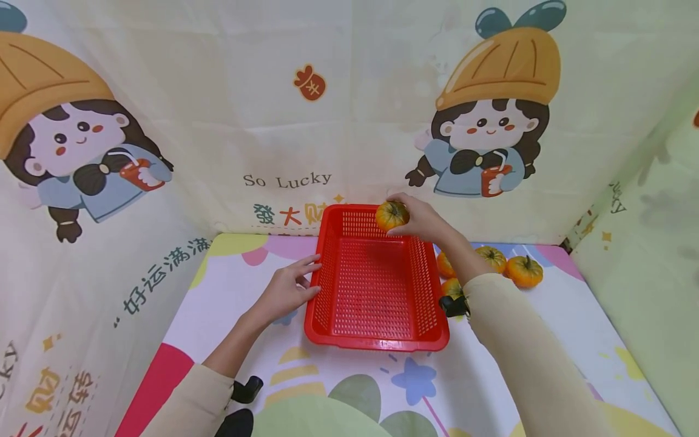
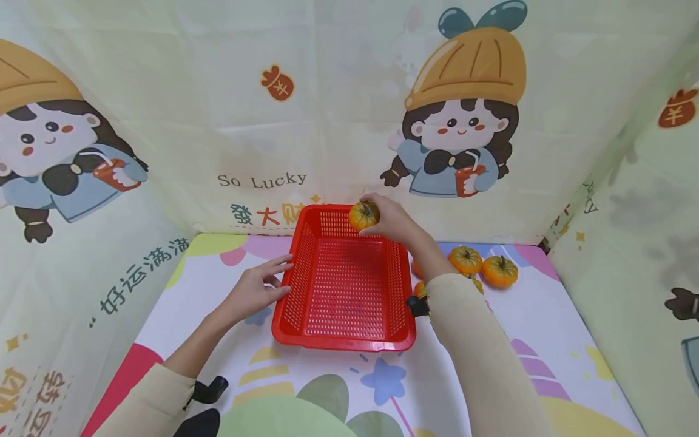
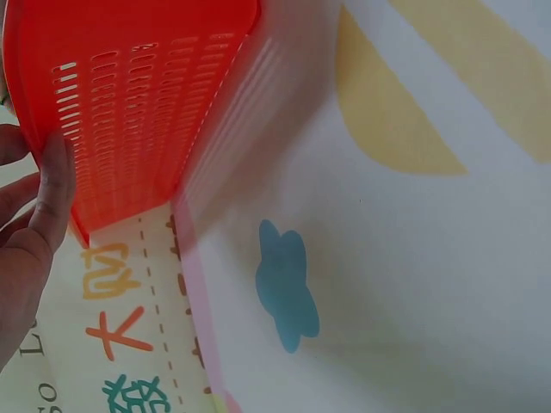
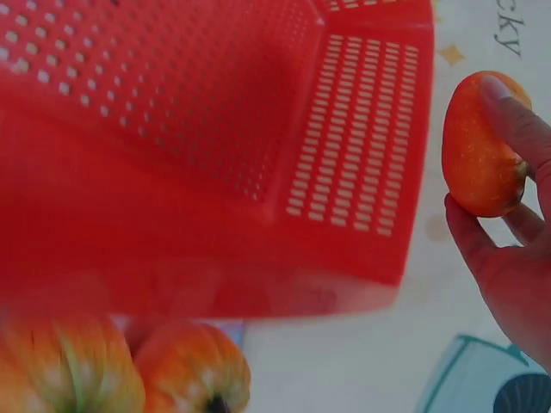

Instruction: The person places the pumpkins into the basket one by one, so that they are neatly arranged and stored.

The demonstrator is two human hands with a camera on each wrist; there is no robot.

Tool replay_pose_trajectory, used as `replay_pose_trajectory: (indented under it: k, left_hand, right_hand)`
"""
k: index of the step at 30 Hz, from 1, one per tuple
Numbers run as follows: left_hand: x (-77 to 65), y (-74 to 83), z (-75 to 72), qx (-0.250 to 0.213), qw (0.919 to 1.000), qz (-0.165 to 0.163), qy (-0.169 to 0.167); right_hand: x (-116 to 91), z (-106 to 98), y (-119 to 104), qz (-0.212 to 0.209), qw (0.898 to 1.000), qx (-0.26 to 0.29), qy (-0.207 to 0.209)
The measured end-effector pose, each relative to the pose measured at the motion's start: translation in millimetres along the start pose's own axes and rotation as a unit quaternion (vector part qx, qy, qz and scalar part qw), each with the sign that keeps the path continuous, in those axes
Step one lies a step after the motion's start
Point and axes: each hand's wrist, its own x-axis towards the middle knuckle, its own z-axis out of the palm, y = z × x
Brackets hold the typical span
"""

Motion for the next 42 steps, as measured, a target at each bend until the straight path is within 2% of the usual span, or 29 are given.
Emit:
replay_pose_trajectory:
  k: [13,19,33,42]
  left_hand:
    - [1.8,-2.8,0.6,-0.006,1.0,0.001,-0.002]
    - [2.9,-1.9,0.4,0.001,1.0,0.003,-0.002]
    - [0.8,-3.9,-0.5,-0.008,1.0,0.005,-0.001]
    - [2.4,-4.4,-0.8,-0.008,0.9999,0.007,-0.004]
  right_hand:
    - [27.3,52.1,-7.1,0.034,0.999,0.007,-0.04]
    - [34.0,72.5,-4.7,0.048,0.998,0.024,-0.035]
    - [43.5,110.2,-5.9,0.067,0.997,-0.015,-0.035]
    - [48.5,127.2,1.6,0.113,0.993,0.039,-0.012]
